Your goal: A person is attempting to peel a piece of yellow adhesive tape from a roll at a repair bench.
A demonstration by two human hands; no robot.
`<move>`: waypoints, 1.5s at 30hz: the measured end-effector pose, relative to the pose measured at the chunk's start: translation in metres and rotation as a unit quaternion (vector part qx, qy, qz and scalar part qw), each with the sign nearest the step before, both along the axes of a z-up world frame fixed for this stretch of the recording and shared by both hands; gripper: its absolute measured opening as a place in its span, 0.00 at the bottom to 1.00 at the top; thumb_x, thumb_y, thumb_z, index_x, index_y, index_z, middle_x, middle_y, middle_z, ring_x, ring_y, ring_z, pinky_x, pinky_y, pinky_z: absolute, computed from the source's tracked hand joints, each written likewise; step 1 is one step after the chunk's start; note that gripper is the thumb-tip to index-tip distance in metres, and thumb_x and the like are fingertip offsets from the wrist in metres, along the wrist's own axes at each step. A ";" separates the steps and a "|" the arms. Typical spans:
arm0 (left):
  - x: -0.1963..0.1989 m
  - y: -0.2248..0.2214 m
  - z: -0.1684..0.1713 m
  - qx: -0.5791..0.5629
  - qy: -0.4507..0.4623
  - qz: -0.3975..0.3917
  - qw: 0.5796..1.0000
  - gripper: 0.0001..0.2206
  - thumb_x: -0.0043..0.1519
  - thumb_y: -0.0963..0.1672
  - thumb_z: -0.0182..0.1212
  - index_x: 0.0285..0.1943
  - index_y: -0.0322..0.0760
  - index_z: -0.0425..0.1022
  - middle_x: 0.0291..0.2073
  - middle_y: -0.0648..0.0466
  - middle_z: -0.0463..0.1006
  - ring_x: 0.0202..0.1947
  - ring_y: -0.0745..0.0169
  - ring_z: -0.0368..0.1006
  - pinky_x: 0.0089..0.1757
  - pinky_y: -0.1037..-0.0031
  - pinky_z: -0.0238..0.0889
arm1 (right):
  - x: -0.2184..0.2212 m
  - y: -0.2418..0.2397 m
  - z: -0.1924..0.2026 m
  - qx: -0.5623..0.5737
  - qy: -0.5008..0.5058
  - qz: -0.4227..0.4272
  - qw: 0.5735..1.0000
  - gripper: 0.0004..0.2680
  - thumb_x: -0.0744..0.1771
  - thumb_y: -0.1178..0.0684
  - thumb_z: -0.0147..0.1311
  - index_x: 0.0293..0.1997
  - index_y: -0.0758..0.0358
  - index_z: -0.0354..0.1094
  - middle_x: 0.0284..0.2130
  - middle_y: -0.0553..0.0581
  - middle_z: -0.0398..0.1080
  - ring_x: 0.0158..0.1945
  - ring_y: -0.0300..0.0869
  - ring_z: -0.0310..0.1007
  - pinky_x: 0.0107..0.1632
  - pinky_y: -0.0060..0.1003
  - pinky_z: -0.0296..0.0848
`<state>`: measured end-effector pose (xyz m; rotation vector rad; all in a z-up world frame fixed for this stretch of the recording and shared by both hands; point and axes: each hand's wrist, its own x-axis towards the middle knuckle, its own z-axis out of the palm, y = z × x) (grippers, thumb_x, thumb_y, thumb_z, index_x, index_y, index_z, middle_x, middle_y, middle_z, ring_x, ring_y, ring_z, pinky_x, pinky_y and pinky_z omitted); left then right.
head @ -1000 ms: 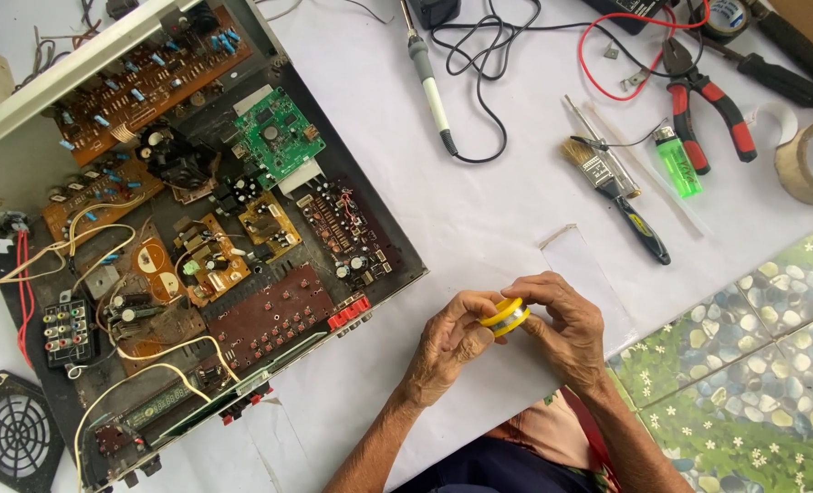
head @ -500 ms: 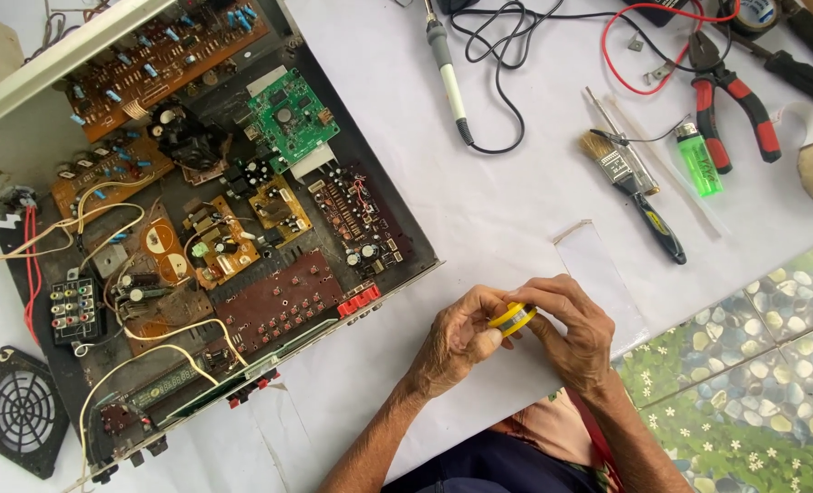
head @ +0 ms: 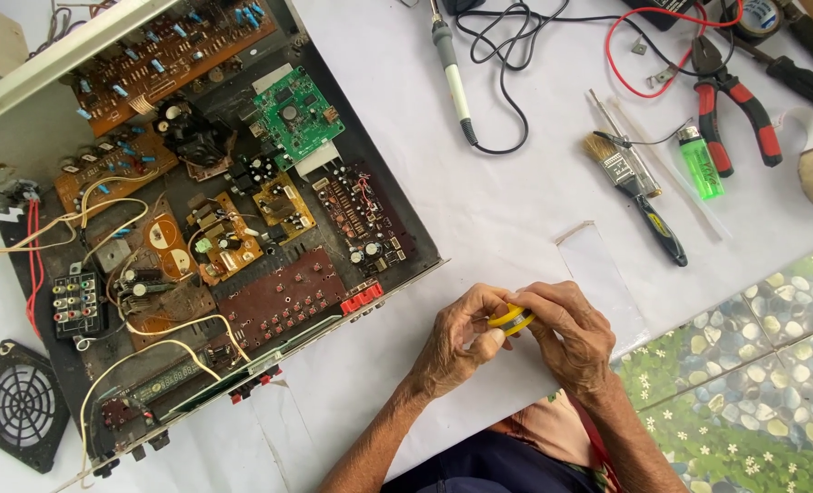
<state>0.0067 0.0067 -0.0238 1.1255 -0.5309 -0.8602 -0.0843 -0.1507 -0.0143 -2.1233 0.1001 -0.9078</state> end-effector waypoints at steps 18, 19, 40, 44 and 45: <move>-0.003 -0.007 0.022 0.064 -0.167 0.079 0.981 0.11 0.66 0.46 0.64 0.45 0.33 0.73 0.52 0.41 0.70 0.51 0.47 0.76 0.52 0.64 0.72 | -0.001 -0.011 0.005 0.217 0.070 0.037 0.973 0.09 0.68 0.58 0.56 0.52 0.65 0.75 0.47 0.61 0.75 0.45 0.46 0.78 0.51 0.45 0.77; -0.004 -0.007 0.021 0.064 -0.166 0.079 0.981 0.11 0.66 0.46 0.64 0.45 0.33 0.73 0.52 0.41 0.70 0.51 0.47 0.76 0.52 0.64 0.72 | -0.005 -0.011 0.006 0.216 0.071 0.037 0.973 0.09 0.68 0.58 0.56 0.52 0.65 0.75 0.47 0.61 0.75 0.45 0.46 0.78 0.51 0.45 0.77; -0.008 -0.008 0.024 0.127 -0.299 0.164 0.931 0.10 0.63 0.46 0.67 0.38 0.39 0.71 0.41 0.52 0.70 0.38 0.56 0.75 0.41 0.71 0.76 | 0.002 -0.014 0.042 -0.005 0.132 0.025 0.991 0.05 0.65 0.61 0.62 0.41 0.56 0.80 0.31 0.54 0.79 0.32 0.45 0.81 0.38 0.35 0.79; -0.009 -0.008 0.019 0.131 -0.340 0.163 0.917 0.10 0.64 0.46 0.66 0.38 0.40 0.70 0.40 0.54 0.68 0.34 0.58 0.74 0.39 0.72 0.75 | 0.005 -0.017 0.041 -0.013 0.153 0.037 0.987 0.05 0.65 0.62 0.61 0.38 0.57 0.79 0.28 0.54 0.78 0.30 0.45 0.81 0.36 0.36 0.79; -0.009 -0.008 0.019 0.130 -0.342 0.164 0.916 0.10 0.65 0.46 0.65 0.38 0.40 0.69 0.40 0.54 0.68 0.33 0.57 0.74 0.38 0.72 0.75 | 0.005 -0.016 0.042 -0.017 0.162 0.042 0.986 0.04 0.65 0.62 0.60 0.38 0.57 0.78 0.27 0.55 0.78 0.30 0.46 0.81 0.35 0.37 0.79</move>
